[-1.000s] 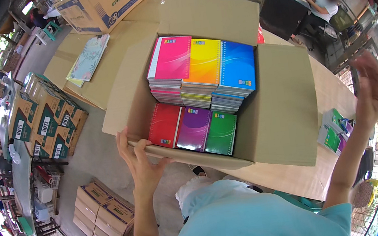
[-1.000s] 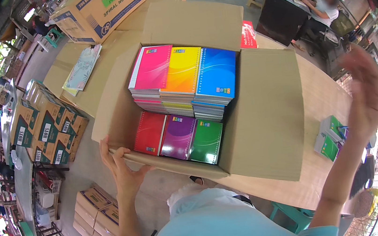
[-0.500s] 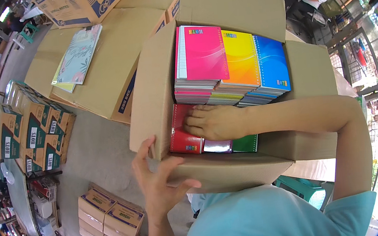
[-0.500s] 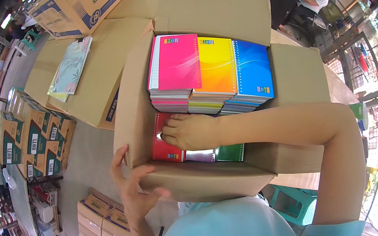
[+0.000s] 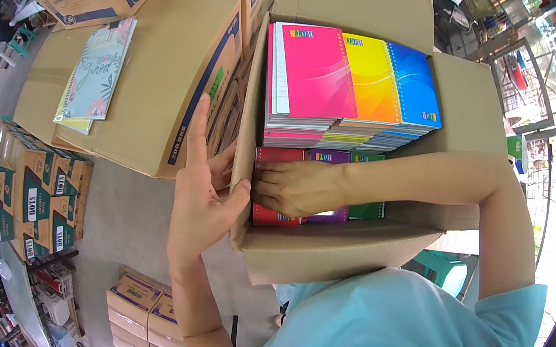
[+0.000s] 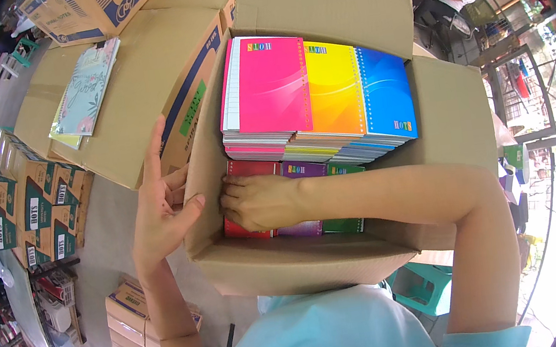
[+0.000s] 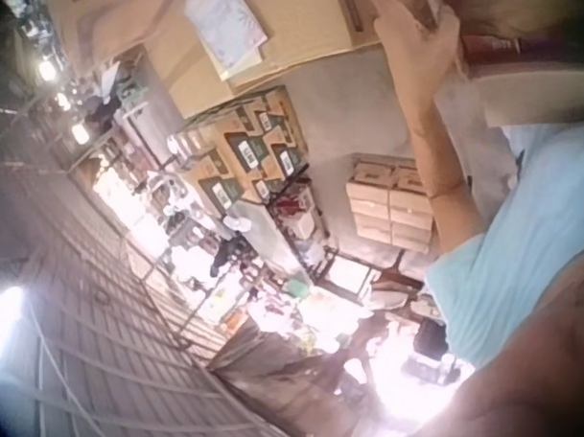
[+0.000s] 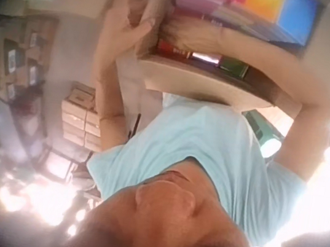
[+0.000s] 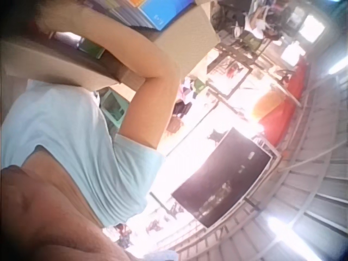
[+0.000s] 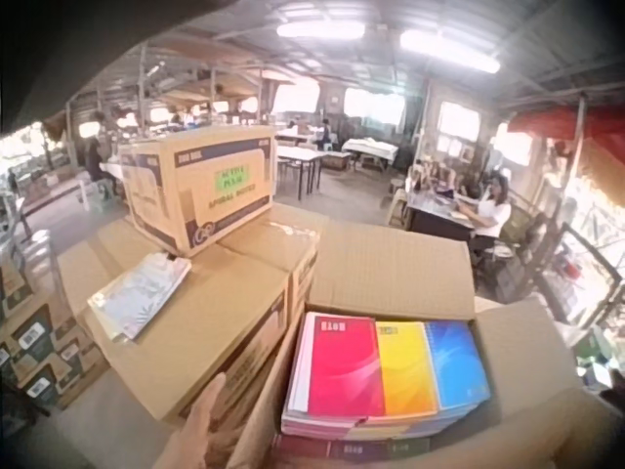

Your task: The person unwraps a package of black notebook binders with a blade and places them into a small container. They then move to a larger box and pack multiple stacks of colorful spiral notebooks inside, arranging them to fit the space.

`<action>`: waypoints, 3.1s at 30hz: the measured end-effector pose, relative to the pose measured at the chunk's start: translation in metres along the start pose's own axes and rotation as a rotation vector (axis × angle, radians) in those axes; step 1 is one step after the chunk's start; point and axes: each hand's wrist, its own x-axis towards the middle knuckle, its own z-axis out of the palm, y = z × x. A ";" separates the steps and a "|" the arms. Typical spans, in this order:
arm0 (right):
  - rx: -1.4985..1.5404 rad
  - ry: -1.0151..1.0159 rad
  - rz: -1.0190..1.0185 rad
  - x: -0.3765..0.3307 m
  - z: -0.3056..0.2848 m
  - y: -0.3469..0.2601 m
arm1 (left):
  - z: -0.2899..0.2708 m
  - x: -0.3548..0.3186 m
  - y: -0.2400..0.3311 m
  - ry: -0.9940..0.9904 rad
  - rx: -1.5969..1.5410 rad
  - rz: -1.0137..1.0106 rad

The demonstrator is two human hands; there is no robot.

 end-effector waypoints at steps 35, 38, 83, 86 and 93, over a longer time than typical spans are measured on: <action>0.265 -1.019 0.059 0.060 -0.019 0.034 | 0.005 0.004 0.000 -0.003 0.448 0.040; 0.296 -0.914 0.077 0.047 -0.024 0.031 | 0.004 0.002 -0.002 0.014 0.451 0.062; 0.254 -0.871 0.113 0.040 0.004 0.026 | 0.005 -0.001 0.000 -0.013 0.434 0.065; 0.105 -0.942 0.060 0.047 -0.001 0.021 | 0.005 -0.001 -0.001 -0.018 0.439 0.075; 0.094 -0.776 0.262 0.037 0.048 0.005 | 0.007 -0.002 0.001 -0.011 0.436 0.064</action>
